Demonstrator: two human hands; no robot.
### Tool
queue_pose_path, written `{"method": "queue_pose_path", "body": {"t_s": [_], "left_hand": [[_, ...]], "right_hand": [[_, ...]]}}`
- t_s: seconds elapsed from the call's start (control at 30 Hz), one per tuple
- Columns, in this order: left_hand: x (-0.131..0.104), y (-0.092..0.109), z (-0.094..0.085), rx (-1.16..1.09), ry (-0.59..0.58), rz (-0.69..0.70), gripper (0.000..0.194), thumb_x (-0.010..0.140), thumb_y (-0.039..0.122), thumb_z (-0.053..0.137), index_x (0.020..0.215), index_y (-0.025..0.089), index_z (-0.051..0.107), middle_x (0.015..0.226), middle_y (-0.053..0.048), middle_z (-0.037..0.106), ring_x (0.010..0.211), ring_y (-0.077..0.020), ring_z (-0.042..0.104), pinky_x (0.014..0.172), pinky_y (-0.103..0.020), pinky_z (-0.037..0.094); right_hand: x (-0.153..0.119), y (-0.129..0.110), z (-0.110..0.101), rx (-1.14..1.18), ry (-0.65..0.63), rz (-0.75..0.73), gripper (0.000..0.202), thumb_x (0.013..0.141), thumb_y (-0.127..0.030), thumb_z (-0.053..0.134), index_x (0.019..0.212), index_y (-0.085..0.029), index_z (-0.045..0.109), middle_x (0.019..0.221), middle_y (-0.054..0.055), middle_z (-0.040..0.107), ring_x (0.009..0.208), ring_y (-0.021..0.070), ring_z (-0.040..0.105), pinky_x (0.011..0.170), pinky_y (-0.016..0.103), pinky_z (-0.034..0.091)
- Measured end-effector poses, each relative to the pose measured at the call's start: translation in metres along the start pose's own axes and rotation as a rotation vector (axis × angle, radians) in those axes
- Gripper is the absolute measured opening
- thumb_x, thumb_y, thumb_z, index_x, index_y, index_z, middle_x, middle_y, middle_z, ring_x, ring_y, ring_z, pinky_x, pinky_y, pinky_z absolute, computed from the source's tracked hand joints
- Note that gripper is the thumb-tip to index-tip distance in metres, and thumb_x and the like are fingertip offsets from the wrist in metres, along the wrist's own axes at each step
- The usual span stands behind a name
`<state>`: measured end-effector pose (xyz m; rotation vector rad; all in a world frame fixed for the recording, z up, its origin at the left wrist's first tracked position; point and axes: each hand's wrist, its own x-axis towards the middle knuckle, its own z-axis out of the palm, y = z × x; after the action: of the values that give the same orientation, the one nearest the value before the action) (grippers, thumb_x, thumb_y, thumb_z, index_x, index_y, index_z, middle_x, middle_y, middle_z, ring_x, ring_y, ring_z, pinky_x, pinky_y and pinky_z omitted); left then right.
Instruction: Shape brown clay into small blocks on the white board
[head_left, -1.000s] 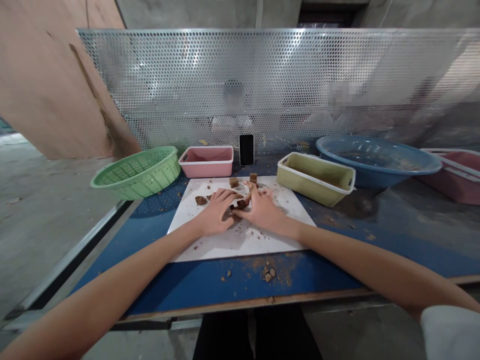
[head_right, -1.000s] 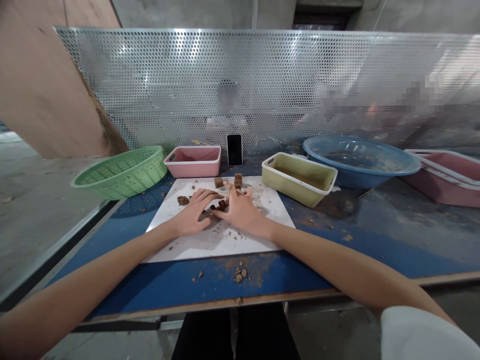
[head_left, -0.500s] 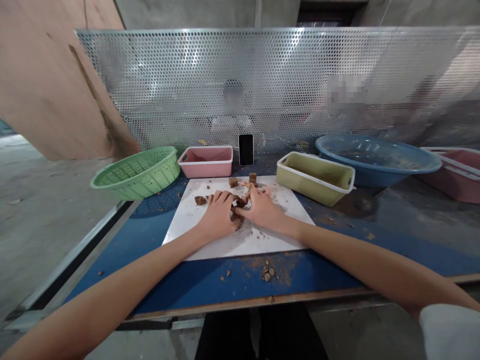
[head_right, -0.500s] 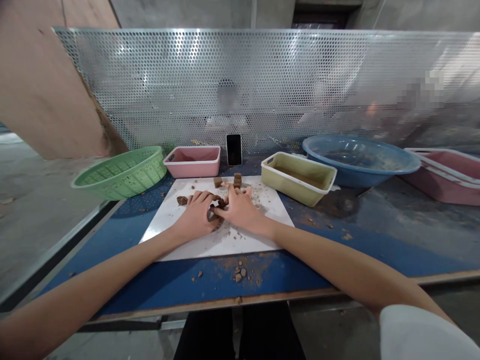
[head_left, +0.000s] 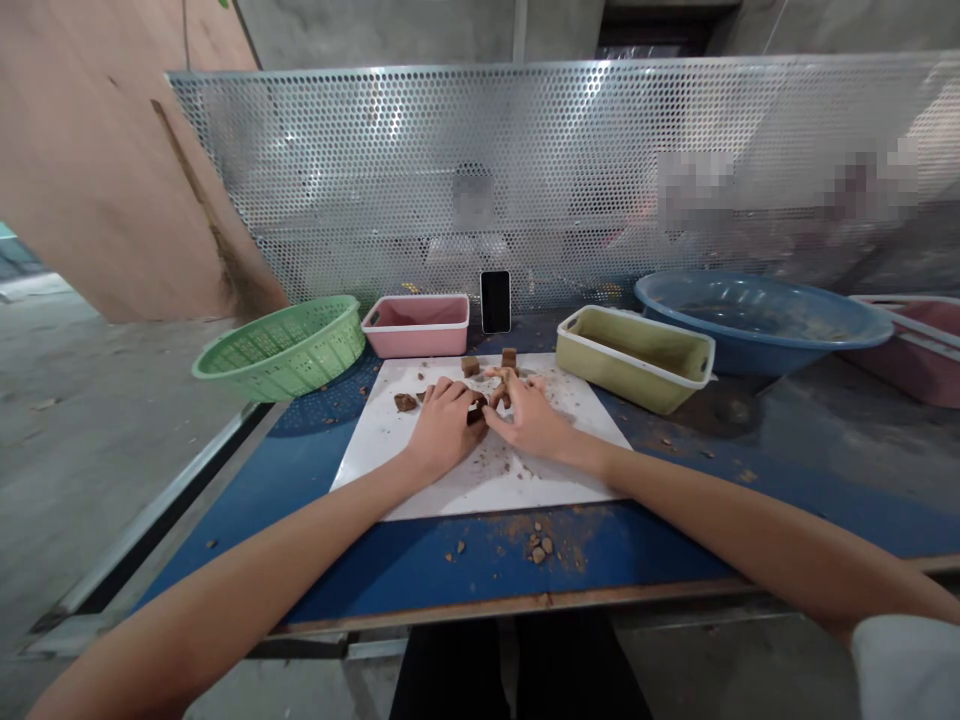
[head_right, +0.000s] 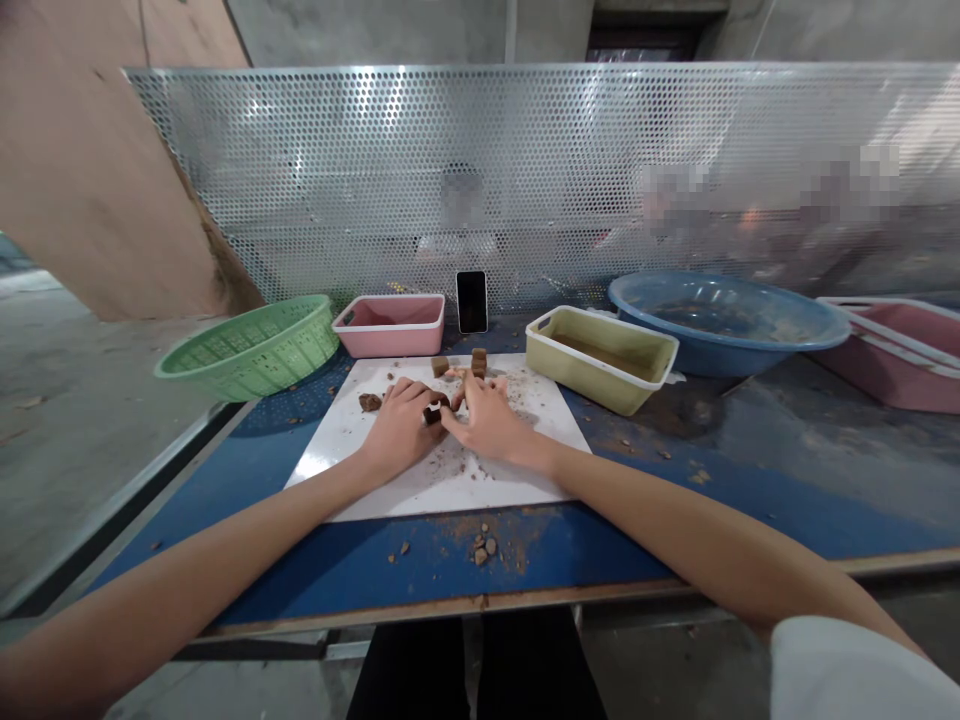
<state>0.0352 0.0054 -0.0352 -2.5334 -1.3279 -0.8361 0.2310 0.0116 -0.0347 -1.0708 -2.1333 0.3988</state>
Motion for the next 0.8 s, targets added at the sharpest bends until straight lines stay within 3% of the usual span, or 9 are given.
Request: {"method": "queue_pose_path", "body": {"t_s": [0.2,0.37,0.43,0.6,0.8], "left_hand": [[0.003,-0.014,0.0,-0.072,0.015,0.04,0.012,0.093,0.029,0.074,0.097,0.018,0.078,0.09,-0.009,0.067,0.097,-0.0287,0.054,0.093,-0.046,0.047],[0.004,-0.014,-0.002,-0.139,0.011,0.022,0.012,0.094,0.03,0.073,0.092,0.02,0.078,0.082,-0.007,0.064,0.092,-0.0269,0.054,0.088,-0.044,0.047],[0.005,-0.012,-0.003,-0.148,0.012,0.024,0.013,0.096,0.03,0.071,0.09,0.021,0.078,0.081,-0.007,0.065,0.089,-0.0257,0.054,0.088,-0.044,0.047],[0.006,-0.011,-0.002,-0.152,0.028,0.025,0.015,0.096,0.031,0.072,0.087,0.021,0.079,0.081,-0.006,0.067,0.087,-0.0247,0.055,0.089,-0.045,0.047],[0.004,-0.017,0.001,-0.126,0.034,0.067,0.018,0.097,0.035,0.071,0.089,0.02,0.078,0.081,-0.007,0.064,0.092,-0.0271,0.055,0.087,-0.045,0.05]], "right_hand": [[-0.004,0.01,-0.013,-0.137,0.019,-0.203,0.029,0.102,-0.028,0.053,0.13,-0.022,0.059,0.12,0.011,0.067,0.116,0.0296,0.061,0.102,0.05,0.036],[-0.007,0.016,-0.018,-0.185,0.007,-0.364,0.024,0.106,-0.027,0.054,0.121,-0.026,0.073,0.116,0.01,0.064,0.113,0.0267,0.06,0.1,0.05,0.038],[-0.007,0.017,-0.016,-0.179,0.004,-0.371,0.025,0.107,-0.026,0.052,0.118,-0.025,0.075,0.115,0.01,0.064,0.112,0.0257,0.06,0.099,0.049,0.038],[-0.007,0.016,-0.013,-0.13,0.019,-0.359,0.031,0.107,-0.026,0.05,0.088,-0.022,0.075,0.11,0.009,0.066,0.108,0.0244,0.06,0.102,0.051,0.036],[-0.002,0.015,-0.011,-0.001,0.07,-0.151,0.016,0.101,-0.035,0.06,0.1,-0.025,0.071,0.112,0.009,0.064,0.11,0.0273,0.061,0.107,0.054,0.041]]}}
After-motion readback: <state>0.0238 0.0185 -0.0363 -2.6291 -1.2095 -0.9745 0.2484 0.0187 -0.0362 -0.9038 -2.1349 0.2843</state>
